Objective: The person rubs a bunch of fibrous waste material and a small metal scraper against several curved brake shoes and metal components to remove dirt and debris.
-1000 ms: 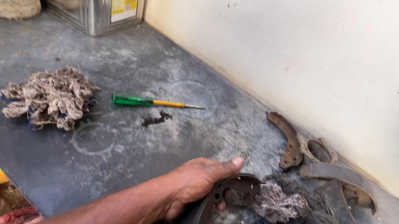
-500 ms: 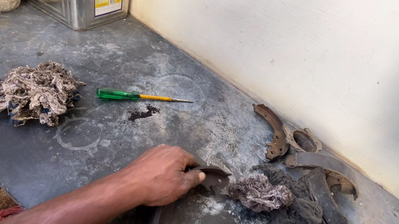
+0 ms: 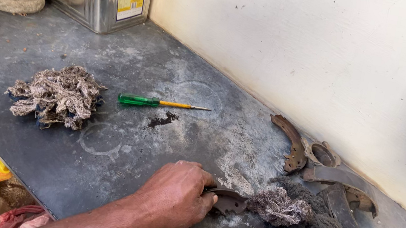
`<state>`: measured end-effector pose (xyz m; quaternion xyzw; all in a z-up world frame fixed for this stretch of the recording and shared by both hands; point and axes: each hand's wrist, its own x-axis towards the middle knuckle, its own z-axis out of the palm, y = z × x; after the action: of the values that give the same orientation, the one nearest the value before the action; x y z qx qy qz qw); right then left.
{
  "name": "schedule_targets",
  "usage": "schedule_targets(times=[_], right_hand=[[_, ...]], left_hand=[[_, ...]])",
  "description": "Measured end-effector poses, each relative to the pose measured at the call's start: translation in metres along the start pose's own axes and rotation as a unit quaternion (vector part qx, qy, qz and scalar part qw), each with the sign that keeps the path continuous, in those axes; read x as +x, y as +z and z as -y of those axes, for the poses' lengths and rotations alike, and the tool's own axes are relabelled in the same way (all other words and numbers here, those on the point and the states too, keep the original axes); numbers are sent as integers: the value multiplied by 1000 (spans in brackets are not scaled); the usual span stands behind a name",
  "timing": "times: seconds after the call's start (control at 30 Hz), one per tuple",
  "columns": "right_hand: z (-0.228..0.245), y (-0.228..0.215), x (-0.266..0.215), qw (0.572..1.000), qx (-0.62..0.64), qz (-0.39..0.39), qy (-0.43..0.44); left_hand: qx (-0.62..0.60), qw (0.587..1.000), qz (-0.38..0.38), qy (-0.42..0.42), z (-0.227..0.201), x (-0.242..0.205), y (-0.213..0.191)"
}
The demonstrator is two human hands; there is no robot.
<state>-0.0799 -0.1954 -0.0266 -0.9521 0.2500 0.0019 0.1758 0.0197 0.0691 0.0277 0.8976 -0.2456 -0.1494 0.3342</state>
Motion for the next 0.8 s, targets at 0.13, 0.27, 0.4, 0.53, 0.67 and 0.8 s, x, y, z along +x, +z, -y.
schedule_targets(times=[0.13, 0.27, 0.4, 0.53, 0.67, 0.8], right_hand=[[35, 7, -9, 989, 61, -110, -75], [75, -1, -22, 990, 43, -122, -50], [96, -3, -26, 978, 65, -170, -101], [109, -2, -35, 995, 23, -89, -47], [106, -3, -32, 993, -20, -106, -41], [106, 6, -34, 950, -17, -228, -212]], left_hand=[[-13, 997, -62, 46, 5, -4, 5], [-17, 994, -93, 55, 7, -7, 9], [-7, 986, -137, 96, 7, -3, 15], [-36, 989, -111, 90, 8, -2, 13], [-27, 989, -121, 84, 6, -4, 17], [-36, 982, -146, 118, 9, -1, 18]])
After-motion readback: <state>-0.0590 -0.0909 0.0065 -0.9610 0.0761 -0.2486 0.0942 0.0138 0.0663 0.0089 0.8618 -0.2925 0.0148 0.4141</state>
